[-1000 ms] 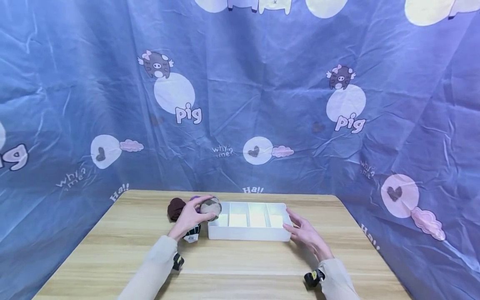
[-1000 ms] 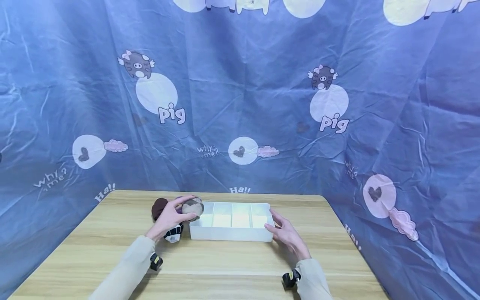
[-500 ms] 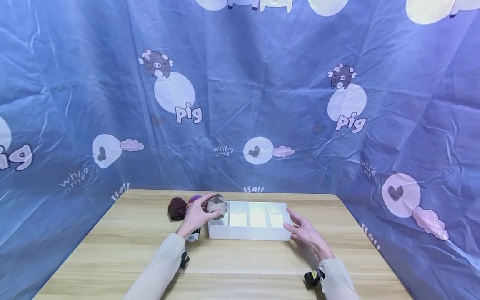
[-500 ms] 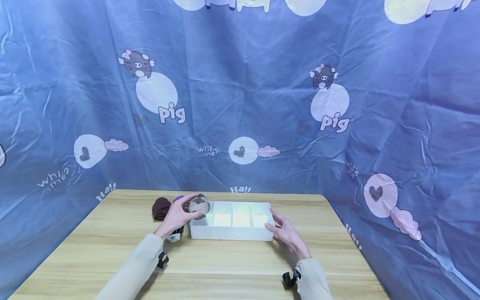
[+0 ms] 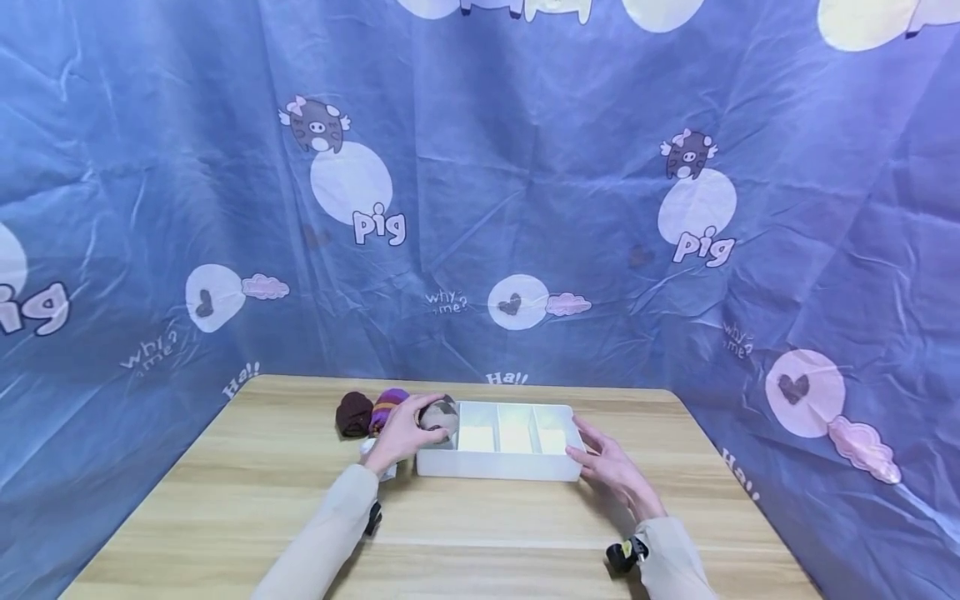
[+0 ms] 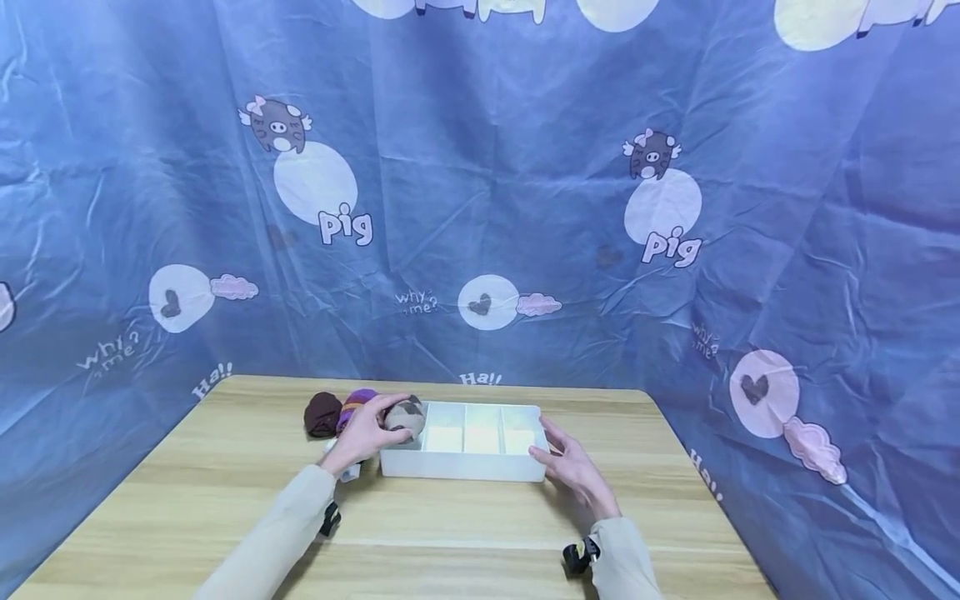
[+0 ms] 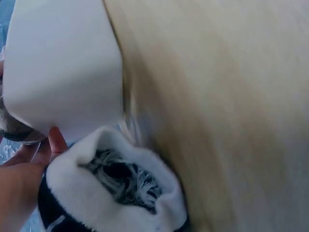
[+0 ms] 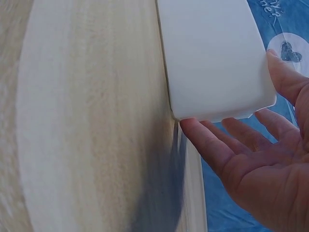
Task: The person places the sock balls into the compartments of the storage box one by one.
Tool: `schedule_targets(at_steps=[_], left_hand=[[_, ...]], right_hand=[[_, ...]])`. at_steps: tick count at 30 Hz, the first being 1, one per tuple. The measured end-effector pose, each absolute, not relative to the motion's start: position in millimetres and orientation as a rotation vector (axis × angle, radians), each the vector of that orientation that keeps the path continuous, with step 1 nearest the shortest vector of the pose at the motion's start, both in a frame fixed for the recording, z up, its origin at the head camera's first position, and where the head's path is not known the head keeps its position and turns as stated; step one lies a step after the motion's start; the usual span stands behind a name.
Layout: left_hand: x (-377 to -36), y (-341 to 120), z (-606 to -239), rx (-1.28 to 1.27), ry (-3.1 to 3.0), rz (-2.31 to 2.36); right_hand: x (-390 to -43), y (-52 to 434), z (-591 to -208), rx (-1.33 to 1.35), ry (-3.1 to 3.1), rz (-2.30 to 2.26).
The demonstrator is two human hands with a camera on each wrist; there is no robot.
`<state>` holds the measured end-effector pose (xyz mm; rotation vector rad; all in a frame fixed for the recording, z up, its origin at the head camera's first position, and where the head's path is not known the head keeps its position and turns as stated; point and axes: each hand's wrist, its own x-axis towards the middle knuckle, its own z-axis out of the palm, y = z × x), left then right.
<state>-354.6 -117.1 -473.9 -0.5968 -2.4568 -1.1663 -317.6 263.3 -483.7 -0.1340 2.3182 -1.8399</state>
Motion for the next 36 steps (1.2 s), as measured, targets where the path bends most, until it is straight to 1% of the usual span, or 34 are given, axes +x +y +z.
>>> schedule_targets(at_steps=[5,10,36], left_hand=[[-356.1,-112.9,-478.2,-0.605,-2.502,-1.079],[-356.1,-111.4,-475.6,-0.579,-2.539,-1.089],[-357.8,-108.8,-479.0,-0.633,-2.609,-1.013]], right_hand=[[-317.7,261.9,-483.7,-0.13,2.301,-1.86],[-317.8,262.7,-482.0,-0.132,2.293,-1.868],[-312.8,264.4,-482.1,-0.148,2.301,-1.855]])
